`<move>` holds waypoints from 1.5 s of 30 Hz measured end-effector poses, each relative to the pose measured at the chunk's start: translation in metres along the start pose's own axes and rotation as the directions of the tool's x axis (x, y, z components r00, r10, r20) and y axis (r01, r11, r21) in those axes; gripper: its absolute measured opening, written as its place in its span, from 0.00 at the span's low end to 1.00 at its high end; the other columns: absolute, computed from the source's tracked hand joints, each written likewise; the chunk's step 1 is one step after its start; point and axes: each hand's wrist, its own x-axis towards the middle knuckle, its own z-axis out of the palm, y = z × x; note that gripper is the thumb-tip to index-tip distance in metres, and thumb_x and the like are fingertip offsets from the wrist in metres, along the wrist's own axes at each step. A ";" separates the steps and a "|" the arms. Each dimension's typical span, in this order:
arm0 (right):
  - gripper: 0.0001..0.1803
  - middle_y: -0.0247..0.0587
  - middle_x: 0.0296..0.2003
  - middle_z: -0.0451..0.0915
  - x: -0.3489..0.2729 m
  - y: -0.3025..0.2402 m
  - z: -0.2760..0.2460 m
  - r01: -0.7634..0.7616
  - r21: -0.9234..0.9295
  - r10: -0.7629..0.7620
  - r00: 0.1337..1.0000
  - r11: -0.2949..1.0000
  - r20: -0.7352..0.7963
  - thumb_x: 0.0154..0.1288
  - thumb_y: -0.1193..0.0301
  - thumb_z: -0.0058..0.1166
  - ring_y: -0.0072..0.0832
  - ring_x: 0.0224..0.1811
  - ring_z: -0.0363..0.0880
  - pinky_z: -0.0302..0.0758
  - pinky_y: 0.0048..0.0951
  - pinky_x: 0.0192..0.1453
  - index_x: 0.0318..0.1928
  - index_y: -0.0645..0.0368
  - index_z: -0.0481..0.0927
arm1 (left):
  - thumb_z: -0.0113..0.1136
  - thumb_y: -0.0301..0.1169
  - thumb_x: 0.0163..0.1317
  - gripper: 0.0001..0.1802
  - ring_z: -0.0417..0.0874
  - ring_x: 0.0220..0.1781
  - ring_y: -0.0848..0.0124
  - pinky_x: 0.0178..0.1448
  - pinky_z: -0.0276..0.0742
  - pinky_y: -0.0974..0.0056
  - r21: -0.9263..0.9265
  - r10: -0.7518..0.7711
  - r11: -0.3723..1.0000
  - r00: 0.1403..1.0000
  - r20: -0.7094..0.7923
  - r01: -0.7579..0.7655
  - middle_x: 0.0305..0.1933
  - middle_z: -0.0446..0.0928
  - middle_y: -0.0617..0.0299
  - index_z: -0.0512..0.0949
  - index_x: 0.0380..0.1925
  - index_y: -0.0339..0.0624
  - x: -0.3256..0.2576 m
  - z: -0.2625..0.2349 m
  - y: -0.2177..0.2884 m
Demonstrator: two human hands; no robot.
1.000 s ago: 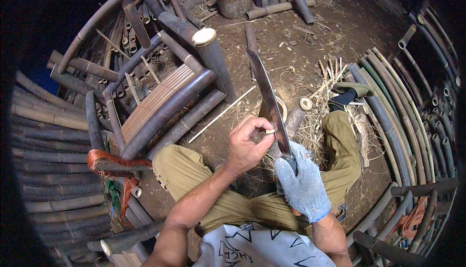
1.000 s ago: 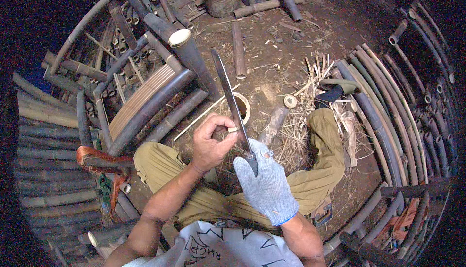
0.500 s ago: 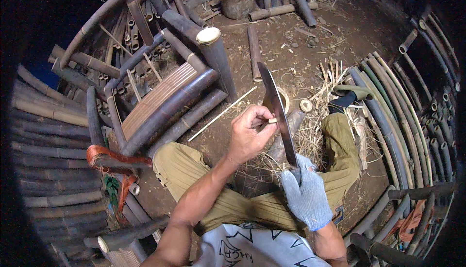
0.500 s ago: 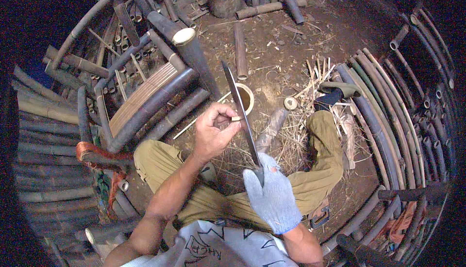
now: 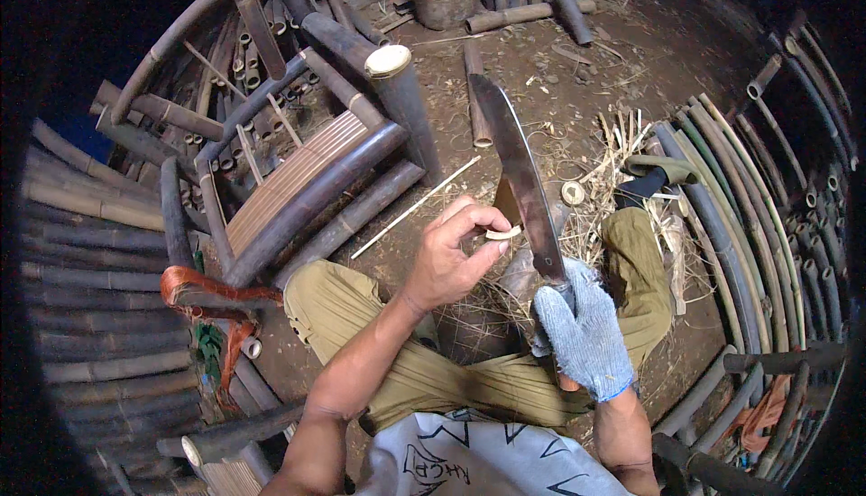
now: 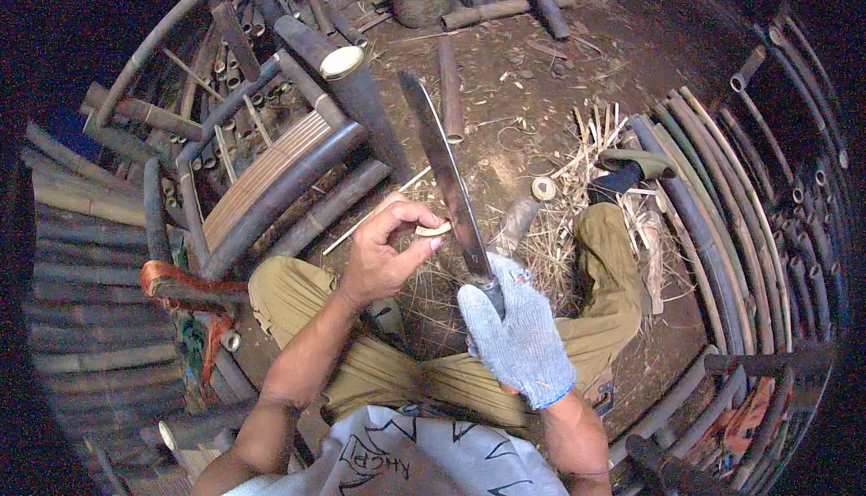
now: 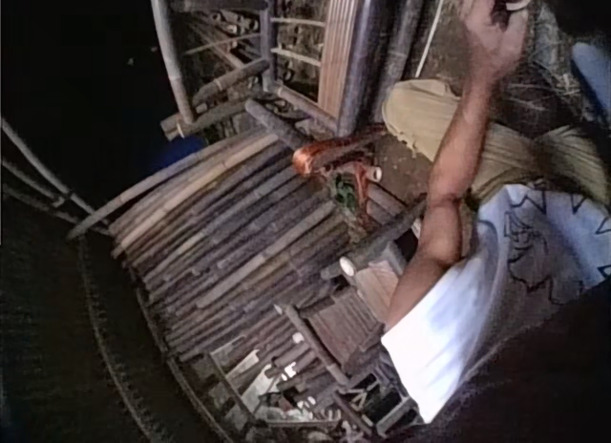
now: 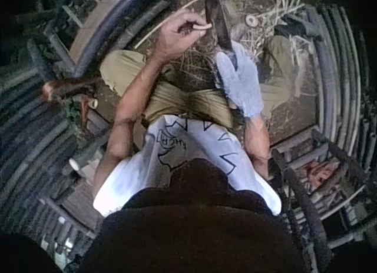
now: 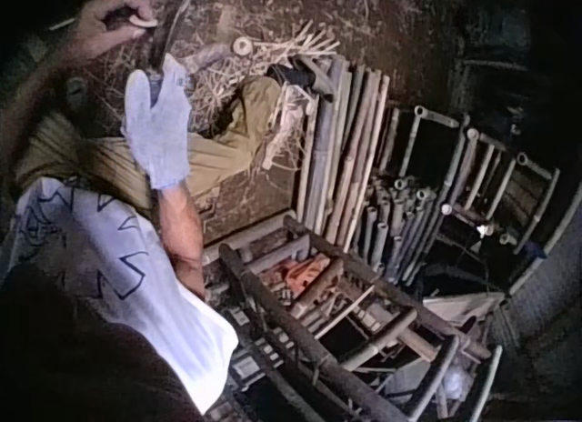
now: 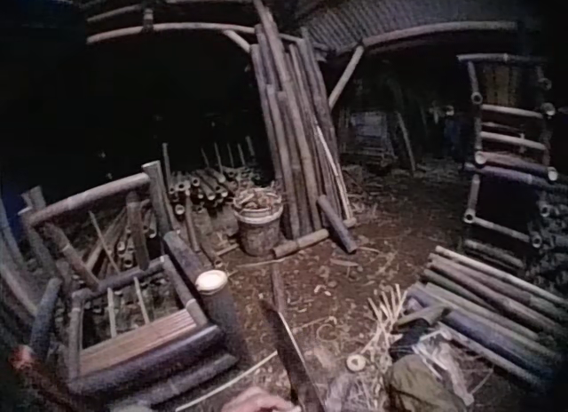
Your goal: The person is constructing the seat of a bamboo chair, splitting thin bamboo strips with a machete and weaving them onto the chair frame.
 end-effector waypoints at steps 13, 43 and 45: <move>0.25 0.56 0.38 0.81 0.001 -0.004 0.008 -0.051 -0.044 0.053 0.997 0.998 0.048 0.70 0.60 0.54 0.47 0.39 0.83 0.77 0.42 0.45 0.59 0.64 0.72 | 0.66 0.19 0.52 0.11 0.80 0.37 0.68 0.44 0.75 0.65 0.042 0.032 0.999 0.999 -0.015 -0.031 0.34 0.77 0.59 0.80 0.37 0.39 -0.005 0.000 -0.001; 0.16 0.66 0.29 0.79 0.039 -0.004 0.021 0.039 -0.420 -0.061 0.997 0.907 -0.038 0.70 0.61 0.50 0.61 0.34 0.81 0.76 0.56 0.37 0.41 0.64 0.73 | 0.44 0.52 0.73 0.29 0.67 0.73 0.60 0.79 0.48 0.43 0.642 0.217 0.587 0.859 0.463 -0.494 0.67 0.73 0.55 0.72 0.63 0.44 0.121 0.031 0.015; 0.17 0.67 0.31 0.79 0.040 0.001 0.019 -0.017 -0.441 -0.003 0.999 0.897 -0.046 0.69 0.60 0.50 0.62 0.36 0.80 0.76 0.56 0.40 0.40 0.65 0.73 | 0.49 0.50 0.71 0.28 0.68 0.71 0.59 0.77 0.54 0.44 0.601 0.313 0.598 0.845 0.434 -0.530 0.63 0.75 0.53 0.74 0.60 0.42 0.120 0.039 0.011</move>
